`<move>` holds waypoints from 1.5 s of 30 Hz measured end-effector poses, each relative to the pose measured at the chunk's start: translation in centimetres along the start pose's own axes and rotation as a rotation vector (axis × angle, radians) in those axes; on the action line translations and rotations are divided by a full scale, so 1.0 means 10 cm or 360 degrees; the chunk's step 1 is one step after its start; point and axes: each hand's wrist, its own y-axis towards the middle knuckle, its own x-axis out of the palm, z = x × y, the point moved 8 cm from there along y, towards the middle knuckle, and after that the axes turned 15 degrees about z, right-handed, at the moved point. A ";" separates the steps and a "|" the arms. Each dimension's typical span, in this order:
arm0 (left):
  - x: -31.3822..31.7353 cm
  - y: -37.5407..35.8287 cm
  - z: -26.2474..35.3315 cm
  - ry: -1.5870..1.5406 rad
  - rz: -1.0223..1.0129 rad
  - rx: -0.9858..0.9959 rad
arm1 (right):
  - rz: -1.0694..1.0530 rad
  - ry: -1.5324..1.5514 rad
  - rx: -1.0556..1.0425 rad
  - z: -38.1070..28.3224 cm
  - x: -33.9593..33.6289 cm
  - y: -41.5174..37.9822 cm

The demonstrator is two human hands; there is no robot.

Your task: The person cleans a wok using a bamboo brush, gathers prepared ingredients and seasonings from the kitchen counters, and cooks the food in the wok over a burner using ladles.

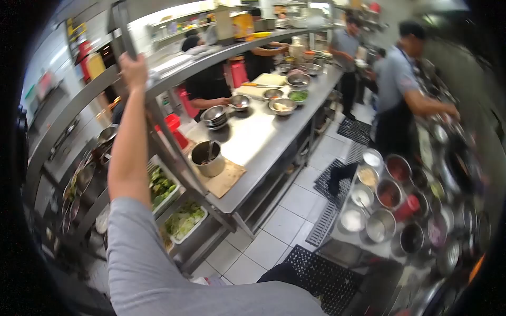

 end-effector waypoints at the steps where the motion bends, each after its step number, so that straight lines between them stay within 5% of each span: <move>1: 0.00 -0.01 -0.03 0.0102 -0.0032 -0.0081 | -0.0010 0.0020 0.0049 0.06 0.03 -0.02; 15: 0.25 0.02 -0.39 0.0095 -0.0204 -0.0130 | 0.0135 0.0046 0.0259 -0.18 -0.57 -0.17; 21: 0.04 0.01 -0.03 0.0312 -0.0210 -0.0043 | 0.0024 0.0103 0.0292 -0.23 -0.62 -0.17; 23: -0.09 -0.03 0.15 0.0483 -0.0380 -0.0276 | 0.0006 0.0100 0.0278 -0.23 -0.57 -0.18; 29: -0.16 -0.11 0.18 0.0527 -0.0429 -0.0320 | 0.0065 0.0064 0.0275 -0.21 -0.57 -0.18; 45: -0.03 -0.10 -0.05 0.0392 -0.0312 -0.0214 | 0.0014 0.0032 0.0266 -0.34 -0.74 -0.17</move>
